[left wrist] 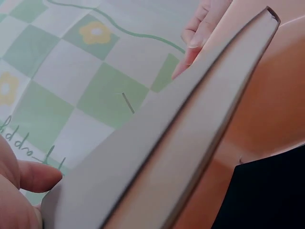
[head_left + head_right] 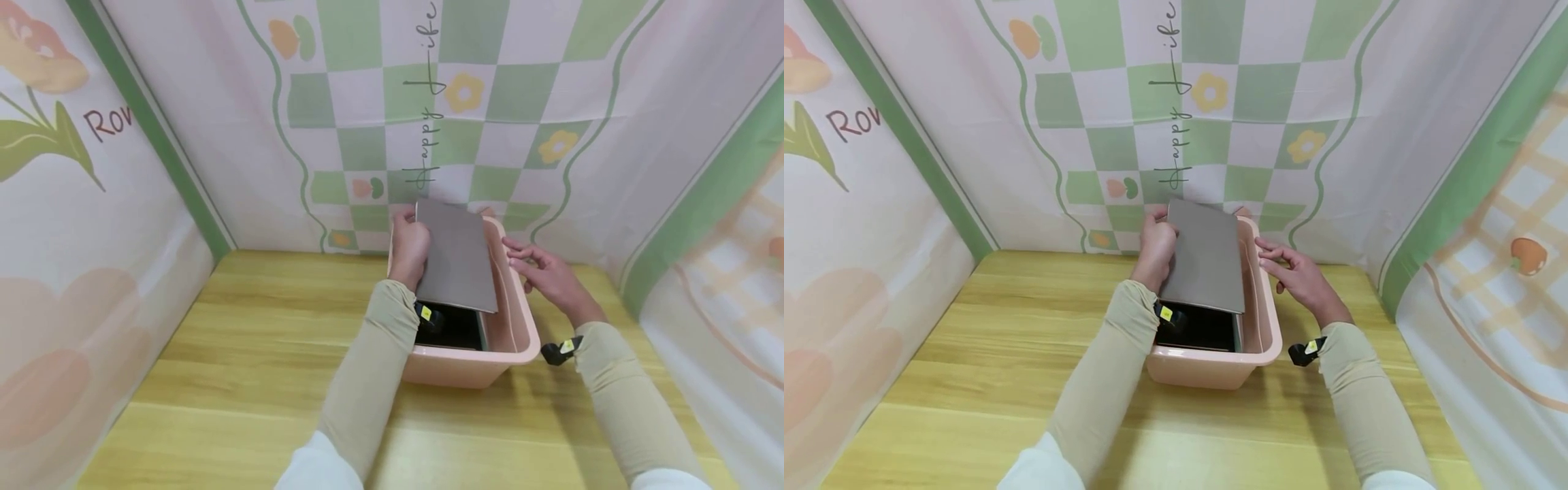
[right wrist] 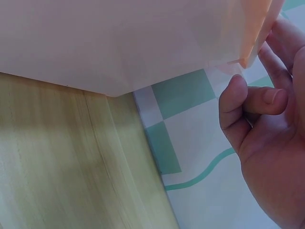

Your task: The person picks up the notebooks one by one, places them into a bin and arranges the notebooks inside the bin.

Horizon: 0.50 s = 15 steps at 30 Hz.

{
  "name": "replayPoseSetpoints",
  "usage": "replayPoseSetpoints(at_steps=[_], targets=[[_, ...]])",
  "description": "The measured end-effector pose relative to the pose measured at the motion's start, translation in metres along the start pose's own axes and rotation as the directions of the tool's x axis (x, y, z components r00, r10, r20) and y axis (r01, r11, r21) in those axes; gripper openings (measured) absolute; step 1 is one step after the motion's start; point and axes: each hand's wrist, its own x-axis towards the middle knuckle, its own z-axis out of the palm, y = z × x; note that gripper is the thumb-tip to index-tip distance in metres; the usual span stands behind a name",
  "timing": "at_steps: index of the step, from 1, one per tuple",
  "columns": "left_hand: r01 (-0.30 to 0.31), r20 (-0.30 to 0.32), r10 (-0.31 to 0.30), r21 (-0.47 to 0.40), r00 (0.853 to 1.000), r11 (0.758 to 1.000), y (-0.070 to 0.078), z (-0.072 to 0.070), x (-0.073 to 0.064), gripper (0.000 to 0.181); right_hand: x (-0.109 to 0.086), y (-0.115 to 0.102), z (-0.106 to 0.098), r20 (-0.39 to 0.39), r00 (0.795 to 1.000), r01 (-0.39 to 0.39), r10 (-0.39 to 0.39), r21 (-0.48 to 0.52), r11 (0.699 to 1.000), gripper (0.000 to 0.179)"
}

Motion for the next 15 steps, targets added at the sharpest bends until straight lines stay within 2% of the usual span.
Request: replayPoseSetpoints(at_steps=[4,9,15], targets=[[0.034,-0.011,-0.033,0.062,0.999,0.998,-0.0025,0.0042,-0.003,0.049,-0.0001,0.0005,-0.0008,0.004,1.0,0.025,-0.025,0.016,1.0,0.024],[0.026,-0.035,-0.021,0.166,0.999,0.986,-0.0062,0.0062,-0.0055,0.044,-0.0004,0.0016,-0.0012,0.02,0.997,0.07,-0.071,0.045,0.997,0.023],[0.027,-0.067,-0.005,0.336,0.998,0.942,-0.0096,0.0081,-0.0087,0.043,-0.0008,0.0008,0.0013,0.004,0.999,0.043,-0.043,0.051,0.998,0.024]])
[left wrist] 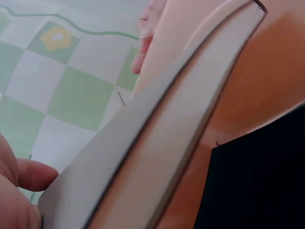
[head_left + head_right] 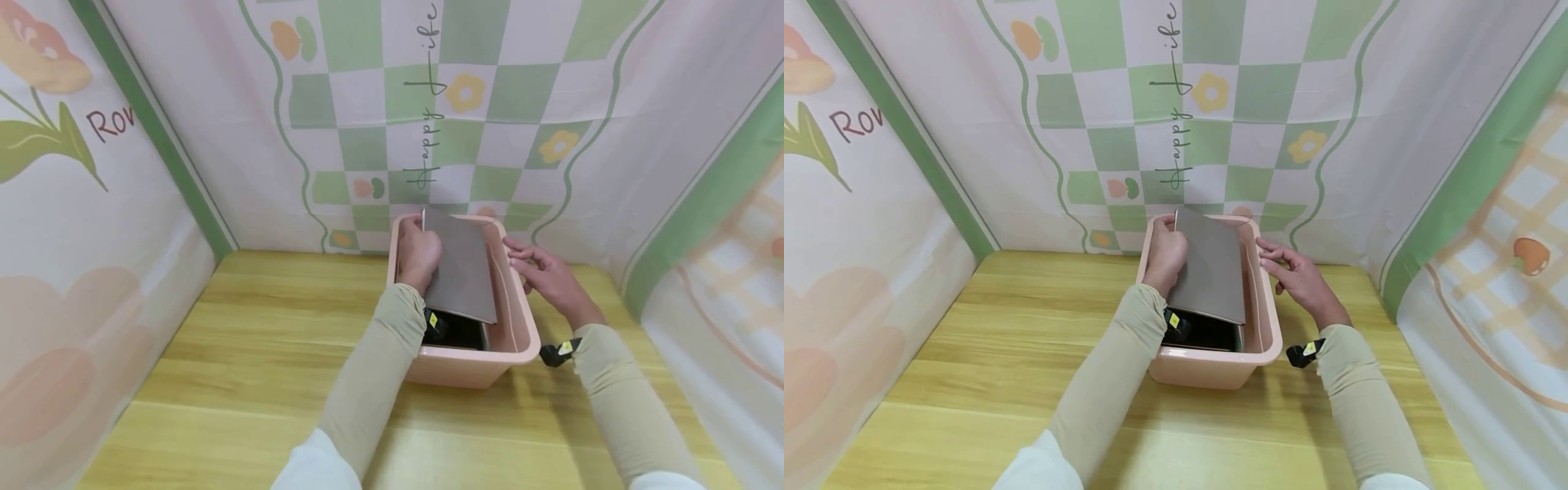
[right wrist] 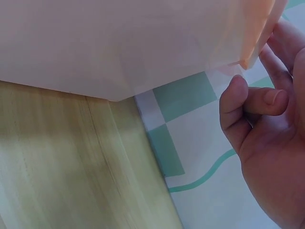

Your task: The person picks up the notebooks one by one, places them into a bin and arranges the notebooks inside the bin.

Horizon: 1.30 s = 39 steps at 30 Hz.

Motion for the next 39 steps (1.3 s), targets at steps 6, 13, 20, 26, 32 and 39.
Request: replayPoseSetpoints(at_steps=[6,13,20,26,32,39], targets=[[0.005,0.006,-0.006,0.057,1.0,0.998,-0.002,0.001,-0.001,0.04,0.0,-0.001,0.002,-0.01,0.999,-0.033,0.033,0.014,0.999,0.027],[0.011,0.024,-0.014,0.128,1.0,0.992,-0.005,0.002,-0.003,0.039,-0.002,-0.001,0.003,-0.015,0.998,-0.06,0.06,0.023,0.998,0.031],[0.003,0.033,-0.012,0.247,0.999,0.969,-0.006,0.005,-0.003,0.043,-0.002,0.0,0.002,-0.011,0.998,-0.054,0.055,0.024,0.998,0.03],[-0.016,0.049,-0.002,0.361,0.999,0.932,-0.011,0.007,-0.003,0.052,-0.003,0.001,0.002,-0.008,0.998,-0.056,0.056,0.0,0.998,0.032],[-0.006,0.069,-0.033,0.499,0.997,0.867,-0.013,0.008,-0.002,0.055,-0.004,0.001,0.002,0.002,0.998,-0.056,0.056,-0.025,0.998,0.031],[-0.024,0.099,-0.035,0.543,0.994,0.839,-0.014,0.009,-0.003,0.043,-0.002,-0.001,0.002,0.001,0.998,-0.069,0.069,0.006,0.998,0.034]])
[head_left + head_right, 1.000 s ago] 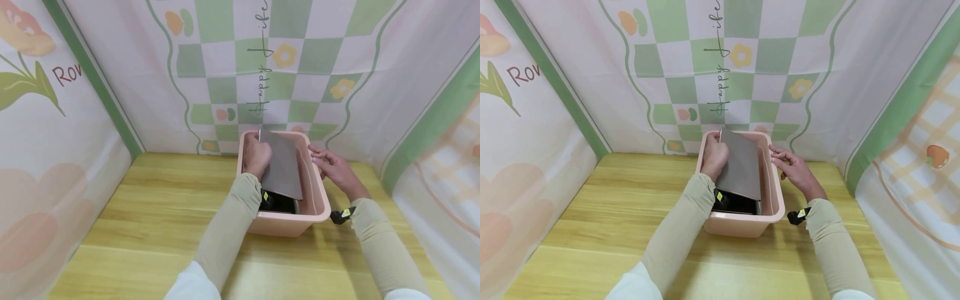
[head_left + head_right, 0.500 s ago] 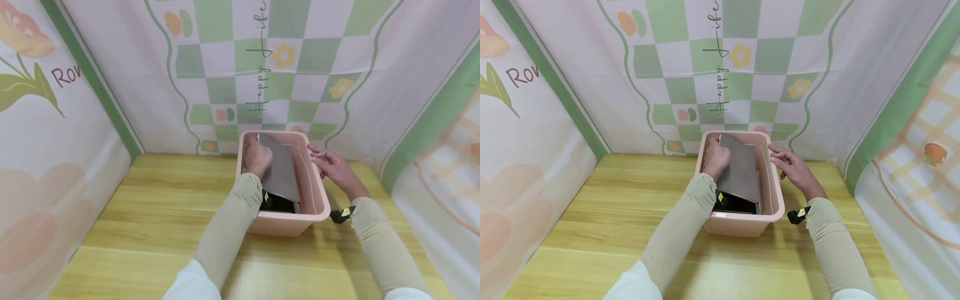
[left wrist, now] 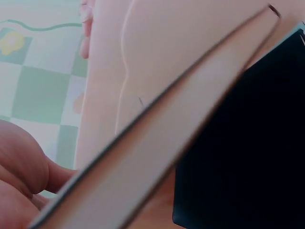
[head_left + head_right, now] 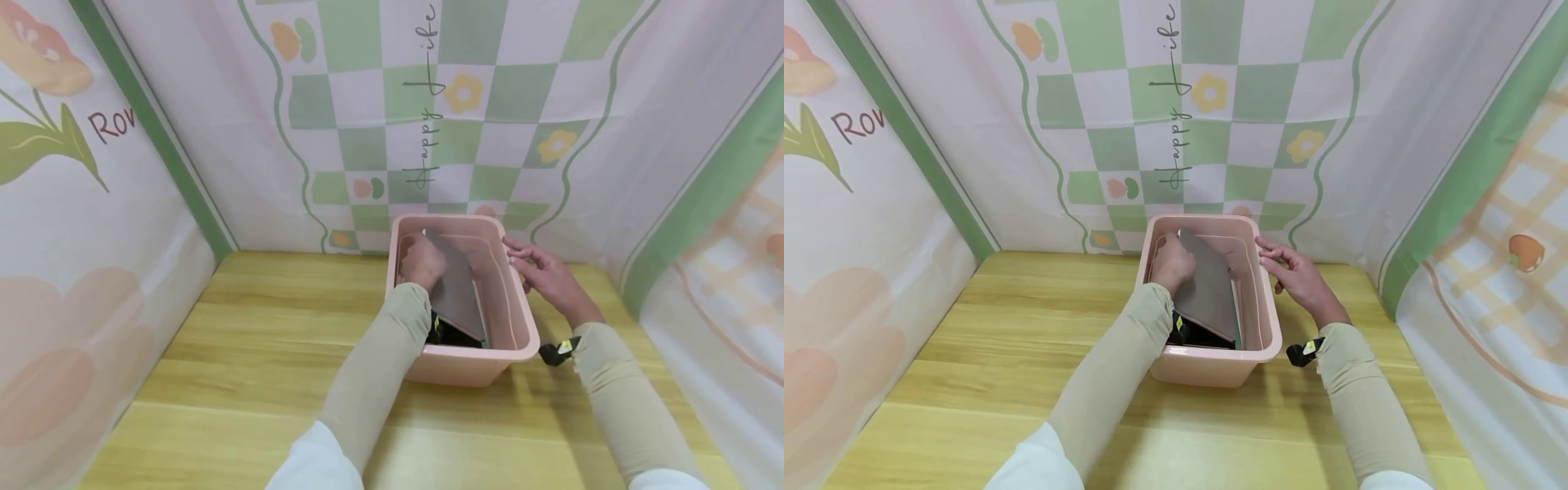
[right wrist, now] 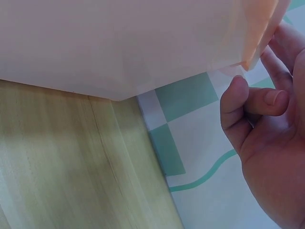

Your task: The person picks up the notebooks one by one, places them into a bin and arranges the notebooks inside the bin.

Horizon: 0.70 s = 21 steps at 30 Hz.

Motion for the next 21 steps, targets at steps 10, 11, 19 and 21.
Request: replayPoseSetpoints(at_steps=[10,11,19,21], targets=[[-0.005,0.053,-0.001,0.111,0.999,0.994,0.0,0.009,0.005,0.063,-0.001,-0.003,-0.002,0.007,1.0,0.021,-0.021,-0.028,0.999,0.032],[-0.002,0.055,-0.005,0.117,0.998,0.993,0.0,0.01,0.005,0.064,-0.001,-0.003,-0.002,0.007,1.0,0.021,-0.02,-0.031,0.999,0.032],[0.006,0.071,-0.015,0.13,0.997,0.992,-0.004,0.013,0.009,0.065,-0.001,-0.003,0.0,-0.006,1.0,-0.007,0.006,-0.028,1.0,0.036],[0.017,0.075,-0.027,0.138,0.997,0.99,-0.004,0.014,0.01,0.068,-0.001,-0.003,0.0,-0.006,1.0,-0.011,0.011,-0.025,1.0,0.036]])
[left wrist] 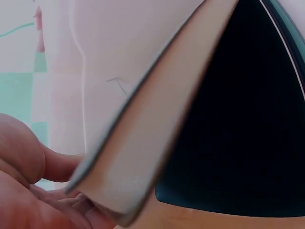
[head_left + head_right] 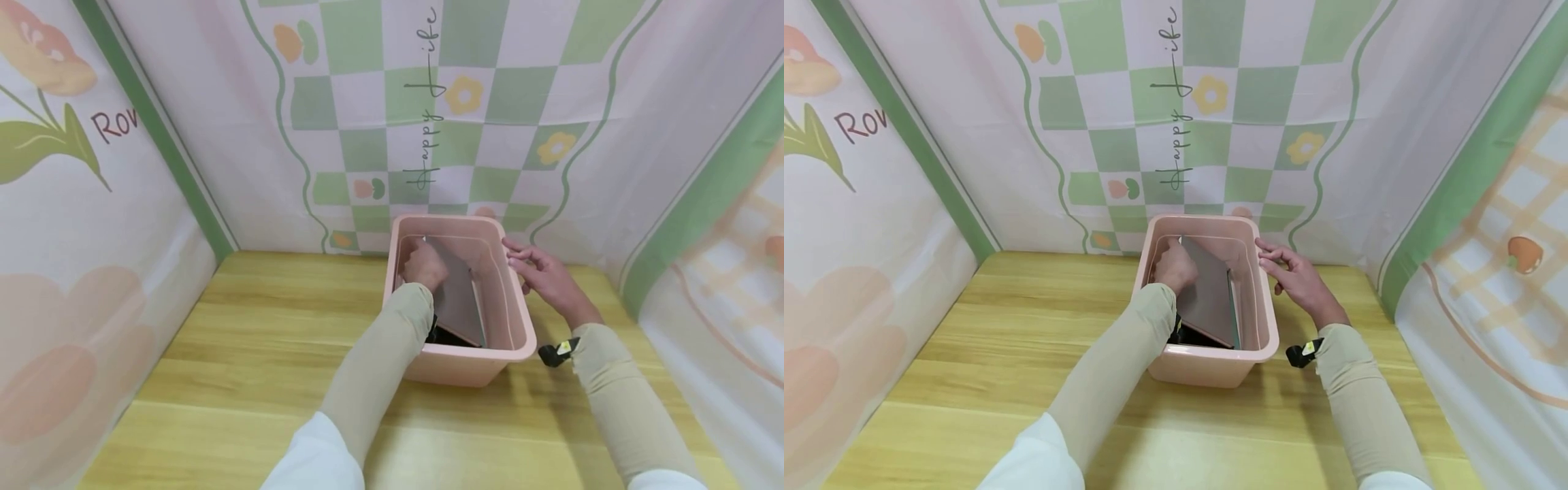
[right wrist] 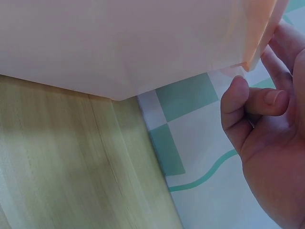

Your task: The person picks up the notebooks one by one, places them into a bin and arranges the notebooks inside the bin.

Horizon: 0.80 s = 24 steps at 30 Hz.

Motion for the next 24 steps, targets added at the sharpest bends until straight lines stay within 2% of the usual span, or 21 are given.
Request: replayPoseSetpoints(at_steps=[4,11,13,17,21,24], targets=[[0.024,0.002,-0.024,0.011,1.0,1.0,0.0008,0.0016,0.0015,0.07,0.0008,0.001,0.0,-0.004,1.0,-0.006,0.006,0.006,1.0,0.035],[0.032,-0.046,-0.033,-0.026,0.998,0.999,0.0004,0.002,0.0011,0.06,0.001,-0.0007,-0.0003,-0.006,1.0,-0.007,0.007,0.013,1.0,0.035],[0.005,-0.077,-0.009,-0.052,0.997,0.999,0.0001,0.0018,0.0004,0.053,0.0009,-0.0008,-0.0003,-0.015,1.0,0.0,0.001,0.014,1.0,0.035],[-0.065,-0.136,0.059,-0.043,0.989,0.997,-0.0015,0.0002,-0.0027,0.043,0.0002,0.0005,0.0015,0.001,1.0,0.017,-0.017,0.029,0.999,0.032],[-0.112,-0.155,0.105,-0.032,0.982,0.993,-0.001,-0.0026,-0.0066,0.041,-0.0003,0.0032,0.0022,0.02,0.999,0.031,-0.032,0.03,0.999,0.029],[-0.15,-0.19,0.142,-0.029,0.971,0.988,0.0025,-0.0054,-0.0062,0.03,0.0003,0.0038,0.0005,0.004,0.999,0.035,-0.035,0.025,0.999,0.029]])
